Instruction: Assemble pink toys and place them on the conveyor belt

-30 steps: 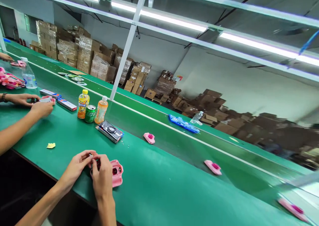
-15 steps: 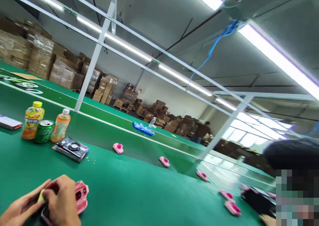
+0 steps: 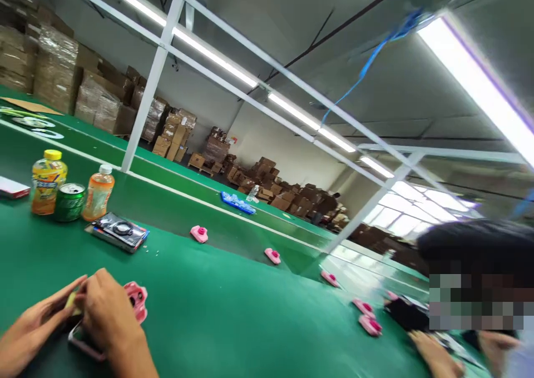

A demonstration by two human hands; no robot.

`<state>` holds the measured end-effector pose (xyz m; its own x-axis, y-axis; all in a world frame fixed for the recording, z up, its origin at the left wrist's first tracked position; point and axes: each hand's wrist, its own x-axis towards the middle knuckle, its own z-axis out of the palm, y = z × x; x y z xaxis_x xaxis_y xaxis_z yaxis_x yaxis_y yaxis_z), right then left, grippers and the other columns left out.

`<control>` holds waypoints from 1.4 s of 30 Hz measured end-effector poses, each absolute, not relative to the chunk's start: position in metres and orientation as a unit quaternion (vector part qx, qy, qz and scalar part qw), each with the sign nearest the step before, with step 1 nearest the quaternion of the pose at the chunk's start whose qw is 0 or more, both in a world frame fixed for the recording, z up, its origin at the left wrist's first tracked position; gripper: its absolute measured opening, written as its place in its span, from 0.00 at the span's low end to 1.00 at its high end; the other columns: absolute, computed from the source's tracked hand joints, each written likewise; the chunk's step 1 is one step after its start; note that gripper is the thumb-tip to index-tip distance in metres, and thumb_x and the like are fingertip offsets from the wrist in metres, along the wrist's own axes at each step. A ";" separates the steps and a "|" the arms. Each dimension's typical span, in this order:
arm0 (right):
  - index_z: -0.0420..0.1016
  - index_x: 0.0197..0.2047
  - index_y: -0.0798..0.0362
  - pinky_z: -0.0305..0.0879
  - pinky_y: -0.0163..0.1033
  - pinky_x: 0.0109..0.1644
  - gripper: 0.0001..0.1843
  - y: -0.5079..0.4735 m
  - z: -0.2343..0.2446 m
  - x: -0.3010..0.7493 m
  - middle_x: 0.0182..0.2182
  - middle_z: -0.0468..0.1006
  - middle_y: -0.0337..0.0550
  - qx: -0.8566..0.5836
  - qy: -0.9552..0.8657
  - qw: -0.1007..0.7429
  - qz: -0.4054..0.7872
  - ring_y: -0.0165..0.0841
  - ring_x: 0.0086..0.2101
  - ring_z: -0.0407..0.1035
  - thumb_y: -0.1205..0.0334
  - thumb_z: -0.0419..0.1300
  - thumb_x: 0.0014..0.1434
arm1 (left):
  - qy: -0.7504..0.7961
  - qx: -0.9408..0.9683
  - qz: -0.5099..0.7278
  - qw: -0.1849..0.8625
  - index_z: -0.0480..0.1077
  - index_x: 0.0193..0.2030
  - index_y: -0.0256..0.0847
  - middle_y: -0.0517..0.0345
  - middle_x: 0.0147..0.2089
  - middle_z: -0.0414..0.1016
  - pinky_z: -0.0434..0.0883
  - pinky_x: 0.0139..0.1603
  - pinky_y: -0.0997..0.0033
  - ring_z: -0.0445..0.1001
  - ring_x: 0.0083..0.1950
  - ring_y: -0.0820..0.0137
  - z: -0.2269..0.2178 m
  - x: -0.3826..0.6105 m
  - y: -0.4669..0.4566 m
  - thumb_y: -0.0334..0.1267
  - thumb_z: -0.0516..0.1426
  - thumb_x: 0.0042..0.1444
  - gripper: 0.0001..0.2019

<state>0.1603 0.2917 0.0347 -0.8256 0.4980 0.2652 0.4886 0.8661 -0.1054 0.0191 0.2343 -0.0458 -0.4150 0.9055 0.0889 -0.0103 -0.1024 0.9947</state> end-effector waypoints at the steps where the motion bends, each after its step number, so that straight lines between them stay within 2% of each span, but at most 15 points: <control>1: 0.69 0.43 0.57 0.63 0.32 0.42 0.05 0.292 0.033 0.161 0.39 0.71 0.42 -0.257 -0.953 0.159 0.028 0.29 0.40 0.66 0.64 0.59 0.67 | 0.561 0.400 0.618 0.379 0.79 0.56 0.42 0.51 0.57 0.78 0.76 0.59 0.58 0.77 0.59 0.48 -0.041 0.019 0.232 0.68 0.65 0.43 0.39; 4: 0.69 0.43 0.57 0.63 0.31 0.44 0.02 0.297 0.028 0.163 0.41 0.70 0.41 -0.249 -0.946 0.195 0.069 0.26 0.40 0.65 0.68 0.55 0.68 | 0.546 0.410 0.610 0.403 0.74 0.62 0.37 0.47 0.63 0.73 0.69 0.67 0.56 0.71 0.66 0.51 -0.028 0.023 0.226 0.68 0.61 0.49 0.42; 7: 0.69 0.44 0.57 0.61 0.32 0.43 0.06 0.299 0.024 0.163 0.41 0.69 0.43 -0.230 -0.946 0.212 0.087 0.27 0.39 0.63 0.72 0.51 0.68 | 0.544 0.419 0.596 0.415 0.70 0.65 0.35 0.46 0.66 0.70 0.61 0.73 0.56 0.65 0.71 0.54 -0.020 0.028 0.223 0.65 0.58 0.54 0.40; 9: 0.68 0.44 0.57 0.61 0.33 0.44 0.10 0.295 0.025 0.163 0.41 0.68 0.44 -0.219 -0.946 0.223 0.085 0.28 0.40 0.62 0.76 0.48 0.67 | 0.544 0.410 0.599 0.421 0.68 0.67 0.34 0.45 0.67 0.69 0.60 0.74 0.57 0.64 0.71 0.56 -0.015 0.029 0.222 0.63 0.57 0.57 0.40; 11: 0.68 0.43 0.58 0.61 0.34 0.46 0.12 0.287 0.029 0.165 0.42 0.68 0.45 -0.205 -0.943 0.255 0.068 0.29 0.42 0.61 0.77 0.46 0.66 | 0.539 0.393 0.608 0.431 0.65 0.69 0.32 0.43 0.64 0.72 0.66 0.70 0.59 0.69 0.67 0.55 -0.009 0.029 0.220 0.61 0.56 0.58 0.40; 14: 0.68 0.41 0.57 0.60 0.33 0.46 0.13 0.277 0.037 0.169 0.41 0.70 0.45 -0.189 -0.925 0.326 0.049 0.28 0.42 0.62 0.74 0.44 0.69 | 0.525 0.379 0.615 0.449 0.64 0.68 0.29 0.42 0.56 0.78 0.75 0.58 0.63 0.77 0.55 0.58 0.000 0.030 0.218 0.60 0.57 0.56 0.41; 18: 0.70 0.42 0.56 0.61 0.30 0.43 0.12 0.277 0.042 0.168 0.37 0.73 0.41 -0.232 -0.900 0.346 0.125 0.24 0.38 0.66 0.67 0.46 0.72 | 0.513 0.371 0.618 0.465 0.60 0.70 0.28 0.45 0.48 0.79 0.76 0.44 0.67 0.79 0.40 0.65 0.002 0.031 0.218 0.59 0.58 0.55 0.43; 20: 0.72 0.44 0.55 0.61 0.29 0.43 0.08 0.281 0.039 0.162 0.38 0.74 0.40 -0.260 -0.892 0.329 0.168 0.23 0.38 0.68 0.66 0.52 0.71 | 0.501 0.361 0.627 0.475 0.60 0.70 0.29 0.44 0.51 0.78 0.77 0.44 0.66 0.80 0.44 0.62 -0.001 0.033 0.219 0.58 0.58 0.56 0.42; 22: 0.74 0.43 0.54 0.61 0.29 0.43 0.06 0.284 0.035 0.156 0.38 0.75 0.38 -0.285 -0.887 0.315 0.184 0.24 0.38 0.68 0.67 0.55 0.69 | 0.488 0.356 0.639 0.476 0.63 0.68 0.33 0.43 0.57 0.77 0.78 0.48 0.65 0.78 0.54 0.57 -0.004 0.034 0.220 0.56 0.58 0.56 0.38; 24: 0.74 0.41 0.54 0.60 0.30 0.43 0.06 0.285 0.032 0.151 0.37 0.75 0.37 -0.293 -0.888 0.311 0.169 0.24 0.38 0.68 0.68 0.55 0.69 | 0.482 0.360 0.647 0.469 0.68 0.65 0.36 0.43 0.60 0.75 0.78 0.53 0.62 0.74 0.61 0.54 -0.007 0.035 0.221 0.55 0.57 0.58 0.33; 26: 0.74 0.39 0.55 0.59 0.31 0.43 0.08 0.284 0.030 0.148 0.36 0.74 0.38 -0.283 -0.894 0.316 0.145 0.25 0.37 0.67 0.68 0.54 0.69 | 0.480 0.369 0.651 0.458 0.72 0.61 0.37 0.45 0.61 0.75 0.76 0.59 0.60 0.72 0.64 0.54 -0.008 0.035 0.221 0.54 0.57 0.60 0.28; 30: 0.74 0.40 0.55 0.57 0.32 0.42 0.10 0.285 0.030 0.147 0.37 0.72 0.40 -0.274 -0.906 0.301 0.118 0.26 0.37 0.64 0.67 0.52 0.70 | 0.450 0.377 0.658 0.471 0.72 0.61 0.37 0.45 0.63 0.74 0.71 0.66 0.59 0.72 0.65 0.55 -0.008 0.034 0.221 0.52 0.61 0.57 0.28; 34: 0.72 0.39 0.56 0.58 0.31 0.42 0.12 0.290 0.031 0.150 0.37 0.71 0.41 -0.252 -0.915 0.281 0.145 0.26 0.37 0.63 0.67 0.48 0.72 | 0.445 0.377 0.650 0.486 0.71 0.62 0.37 0.45 0.62 0.74 0.74 0.62 0.61 0.75 0.61 0.56 -0.005 0.035 0.220 0.51 0.60 0.59 0.29; 39: 0.69 0.39 0.56 0.62 0.27 0.44 0.11 0.291 0.033 0.159 0.39 0.72 0.40 -0.224 -0.915 0.286 0.175 0.22 0.39 0.65 0.70 0.48 0.71 | 0.458 0.345 0.646 0.504 0.66 0.67 0.32 0.43 0.61 0.75 0.78 0.54 0.60 0.79 0.51 0.58 -0.005 0.033 0.222 0.50 0.61 0.54 0.37; 42: 0.69 0.41 0.56 0.65 0.27 0.49 0.10 0.290 0.034 0.167 0.44 0.74 0.43 -0.211 -0.916 0.286 0.186 0.22 0.44 0.68 0.71 0.47 0.70 | 0.442 0.337 0.646 0.524 0.64 0.69 0.32 0.44 0.59 0.77 0.75 0.59 0.57 0.78 0.55 0.57 -0.004 0.028 0.224 0.44 0.61 0.52 0.37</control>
<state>0.1669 0.2901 0.0336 -0.7471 0.4936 0.4452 0.2807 0.8413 -0.4619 0.0278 0.2236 -0.0041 -0.2243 0.9741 -0.0289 -0.3790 -0.0599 0.9235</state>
